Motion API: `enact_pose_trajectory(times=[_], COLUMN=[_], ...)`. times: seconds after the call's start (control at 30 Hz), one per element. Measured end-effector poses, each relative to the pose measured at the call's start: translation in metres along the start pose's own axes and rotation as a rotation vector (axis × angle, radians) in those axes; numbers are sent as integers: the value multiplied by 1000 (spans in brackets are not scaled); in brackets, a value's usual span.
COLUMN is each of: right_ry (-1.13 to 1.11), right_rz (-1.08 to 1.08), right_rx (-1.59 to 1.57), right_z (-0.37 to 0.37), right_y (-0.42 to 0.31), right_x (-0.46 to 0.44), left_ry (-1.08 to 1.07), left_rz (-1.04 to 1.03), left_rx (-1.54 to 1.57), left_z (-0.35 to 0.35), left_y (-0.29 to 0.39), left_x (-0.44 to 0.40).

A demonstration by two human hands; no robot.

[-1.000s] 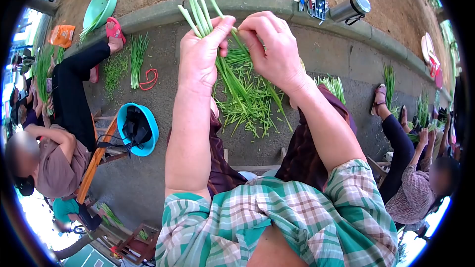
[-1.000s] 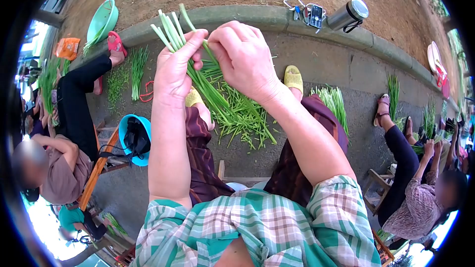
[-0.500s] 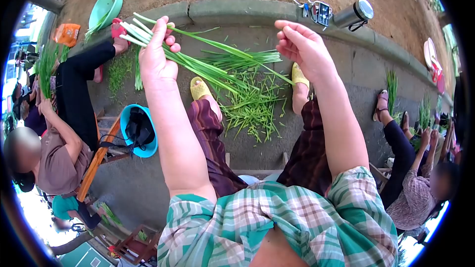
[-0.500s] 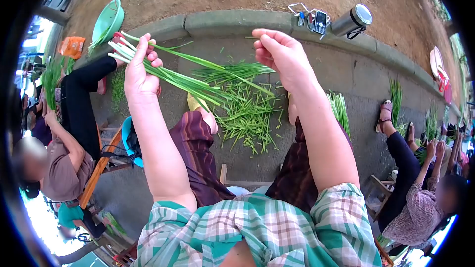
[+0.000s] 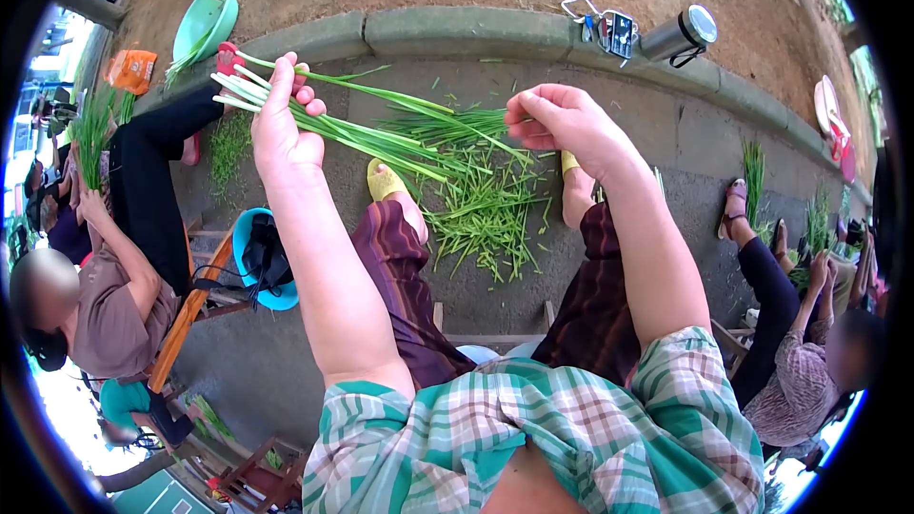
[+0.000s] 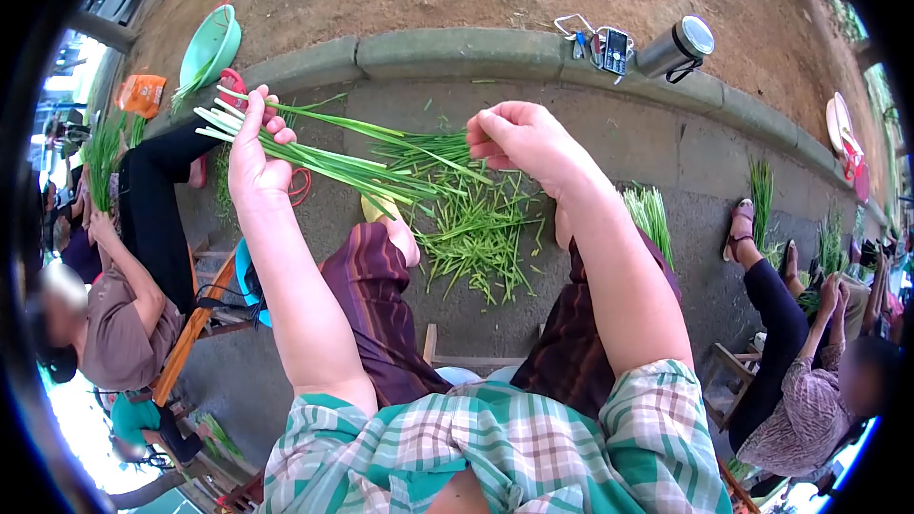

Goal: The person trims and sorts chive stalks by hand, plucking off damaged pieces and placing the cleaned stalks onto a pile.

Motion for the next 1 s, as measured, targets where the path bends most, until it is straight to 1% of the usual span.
enact_pose_trajectory(times=[0.03,0.13,0.27,0.47,0.53,0.57,0.67,0.73,0.77,0.83,0.97,1.0], right_ry=[-1,-69,-122,-186,-92,-94,-34,25,25,101,158,201], right_rz=[1,-127,-128,-33,68,69,123,104,104,99,112,132], right_rx=[1,13,59,117,167,166,74,-101,-101,-282,-376,-418], right_z=[0,-9,-11,-7,-3,-4,-3,-3,-4,-3,2,11], right_y=[1,0,-3,-1,-1,1,1,3,3,6,7,8], right_x=[0,9,13,11,7,6,2,1,0,-1,-3,-4], left_ry=[-8,11,40,66,81,83,73,81,82,58,27,28], left_rz=[-4,-20,-60,-96,-102,-104,-129,-127,-127,-134,-125,-165], left_rx=[15,24,9,15,19,18,38,49,49,79,121,167], left_z=[2,6,9,12,11,11,9,7,6,3,2,8], left_y=[0,2,6,9,9,9,11,11,11,10,8,12], left_x=[-1,-4,-4,-4,-2,-1,0,2,2,3,2,0])
Point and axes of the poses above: each hand's wrist, its own x-axis away from the middle knuckle, its own z-axis out of the back of the hand, y = z × x, the point moved 5 cm from there along -x, towards the middle knuckle, and after that the axes turned 5 degrees about -x, right-handed, at the moved point
